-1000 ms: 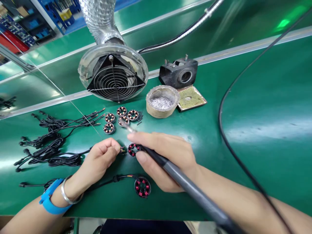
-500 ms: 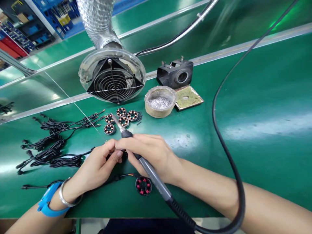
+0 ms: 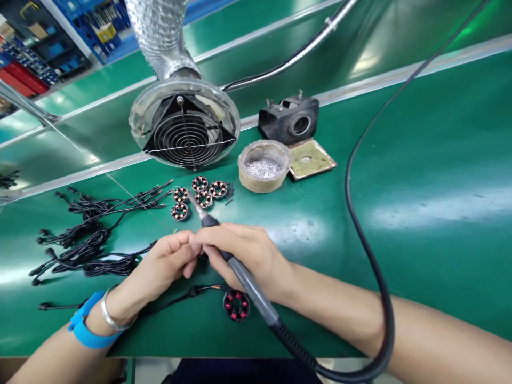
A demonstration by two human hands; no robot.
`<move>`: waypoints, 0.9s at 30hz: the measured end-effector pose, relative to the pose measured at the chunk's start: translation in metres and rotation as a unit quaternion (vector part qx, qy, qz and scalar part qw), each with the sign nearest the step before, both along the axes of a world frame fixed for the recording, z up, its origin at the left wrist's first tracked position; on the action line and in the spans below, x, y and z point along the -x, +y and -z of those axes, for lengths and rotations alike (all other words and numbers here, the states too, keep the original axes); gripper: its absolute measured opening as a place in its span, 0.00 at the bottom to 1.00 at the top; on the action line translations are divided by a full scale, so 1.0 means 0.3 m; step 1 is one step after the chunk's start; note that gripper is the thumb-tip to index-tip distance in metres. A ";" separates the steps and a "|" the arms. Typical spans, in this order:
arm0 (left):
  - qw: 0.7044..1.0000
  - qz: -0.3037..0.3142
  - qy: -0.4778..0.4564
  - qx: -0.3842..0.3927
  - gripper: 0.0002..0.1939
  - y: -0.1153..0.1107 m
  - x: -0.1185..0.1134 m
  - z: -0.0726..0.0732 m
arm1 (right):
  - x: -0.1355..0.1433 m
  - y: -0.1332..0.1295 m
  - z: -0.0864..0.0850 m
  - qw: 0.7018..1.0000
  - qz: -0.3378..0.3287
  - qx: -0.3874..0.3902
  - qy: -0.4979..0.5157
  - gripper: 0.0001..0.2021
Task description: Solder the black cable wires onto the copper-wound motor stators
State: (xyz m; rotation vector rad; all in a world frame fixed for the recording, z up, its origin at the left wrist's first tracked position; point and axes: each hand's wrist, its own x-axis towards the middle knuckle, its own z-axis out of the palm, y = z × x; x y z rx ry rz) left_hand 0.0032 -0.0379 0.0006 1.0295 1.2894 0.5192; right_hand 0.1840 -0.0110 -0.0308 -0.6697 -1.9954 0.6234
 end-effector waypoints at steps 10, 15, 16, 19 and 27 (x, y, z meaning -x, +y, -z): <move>0.998 -0.029 0.049 -0.014 0.10 -0.004 -0.001 0.005 | -0.004 0.006 0.012 0.998 -0.026 0.049 -0.012 0.14; 0.998 -0.035 0.053 -0.025 0.10 -0.005 -0.003 0.010 | -0.008 0.016 0.014 0.996 -0.021 0.086 -0.019 0.13; 0.997 -0.035 0.057 -0.027 0.10 -0.005 -0.004 0.010 | -0.008 0.017 0.013 0.996 -0.022 0.083 -0.012 0.13; 0.997 -0.034 0.062 -0.030 0.10 -0.004 -0.007 0.009 | -0.015 0.019 0.004 0.997 -0.030 0.064 0.004 0.13; 0.997 -0.029 0.067 -0.031 0.10 -0.004 -0.009 0.005 | -0.119 0.012 -0.056 0.999 0.002 0.031 -0.015 0.14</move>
